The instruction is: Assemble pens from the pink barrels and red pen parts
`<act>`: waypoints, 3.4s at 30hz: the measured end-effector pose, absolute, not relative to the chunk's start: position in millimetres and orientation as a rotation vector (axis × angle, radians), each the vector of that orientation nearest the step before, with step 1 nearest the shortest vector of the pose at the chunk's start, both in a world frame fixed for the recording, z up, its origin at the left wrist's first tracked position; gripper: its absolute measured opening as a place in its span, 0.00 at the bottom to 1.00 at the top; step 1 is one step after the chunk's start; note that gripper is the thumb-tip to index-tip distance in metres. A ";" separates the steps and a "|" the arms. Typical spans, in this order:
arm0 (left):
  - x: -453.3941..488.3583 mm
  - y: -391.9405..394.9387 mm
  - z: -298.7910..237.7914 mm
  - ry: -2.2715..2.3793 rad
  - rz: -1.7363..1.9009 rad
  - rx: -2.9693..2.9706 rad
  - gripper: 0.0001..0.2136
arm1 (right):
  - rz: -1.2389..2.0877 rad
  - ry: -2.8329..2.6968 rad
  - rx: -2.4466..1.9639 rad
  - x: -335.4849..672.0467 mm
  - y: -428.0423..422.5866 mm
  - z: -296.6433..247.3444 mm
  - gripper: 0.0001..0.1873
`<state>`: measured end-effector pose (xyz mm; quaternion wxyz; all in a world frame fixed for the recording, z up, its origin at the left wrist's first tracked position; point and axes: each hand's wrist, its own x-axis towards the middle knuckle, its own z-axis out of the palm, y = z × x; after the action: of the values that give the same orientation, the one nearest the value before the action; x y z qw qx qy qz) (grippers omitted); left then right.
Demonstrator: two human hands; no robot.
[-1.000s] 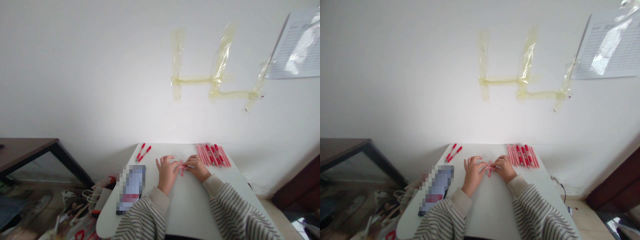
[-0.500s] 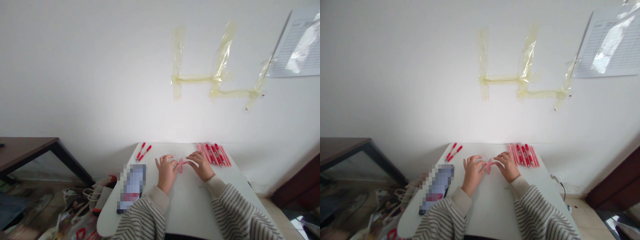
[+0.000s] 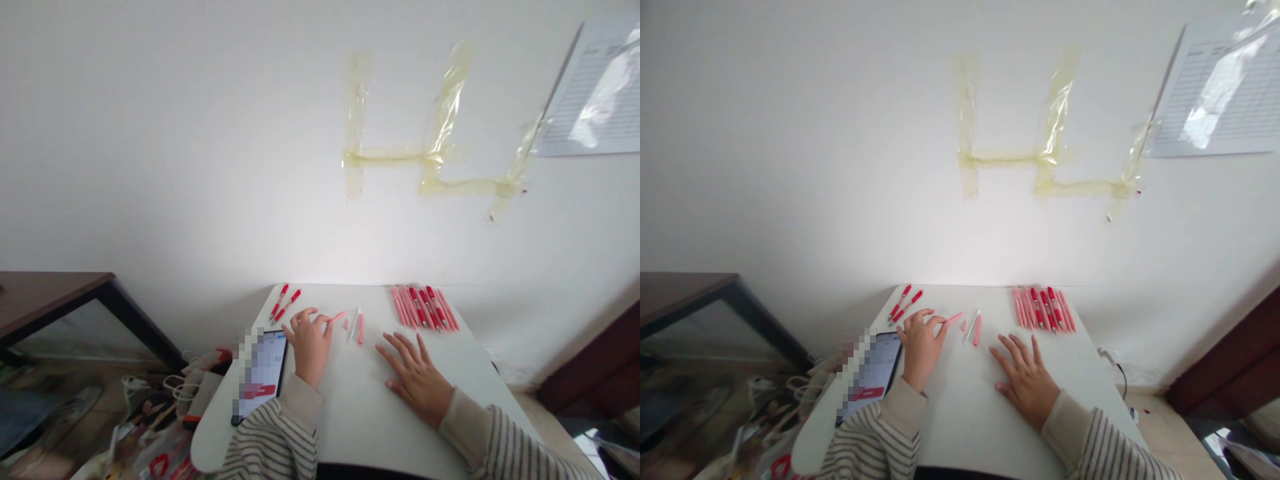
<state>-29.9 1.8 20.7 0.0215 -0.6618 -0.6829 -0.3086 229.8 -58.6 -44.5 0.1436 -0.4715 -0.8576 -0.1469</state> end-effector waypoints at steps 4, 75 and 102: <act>-41.2 -0.7 18.0 -2.137 -0.759 -1.949 0.09 | -0.448 -2.448 -1.409 224.4 -37.2 -41.4 0.36; -29.9 -5.2 11.7 -2.160 -0.656 -1.977 0.12 | -0.280 -2.237 -1.549 225.9 13.2 -3.8 0.21; -34.3 -3.5 8.5 -2.171 -0.710 -1.903 0.15 | -0.118 -2.670 -1.287 126.2 58.2 20.3 0.14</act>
<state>-34.3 -3.5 8.5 0.0845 -0.6378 -0.7276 -0.2380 126.2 58.2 20.3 0.0875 -0.4323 -0.8966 -0.0395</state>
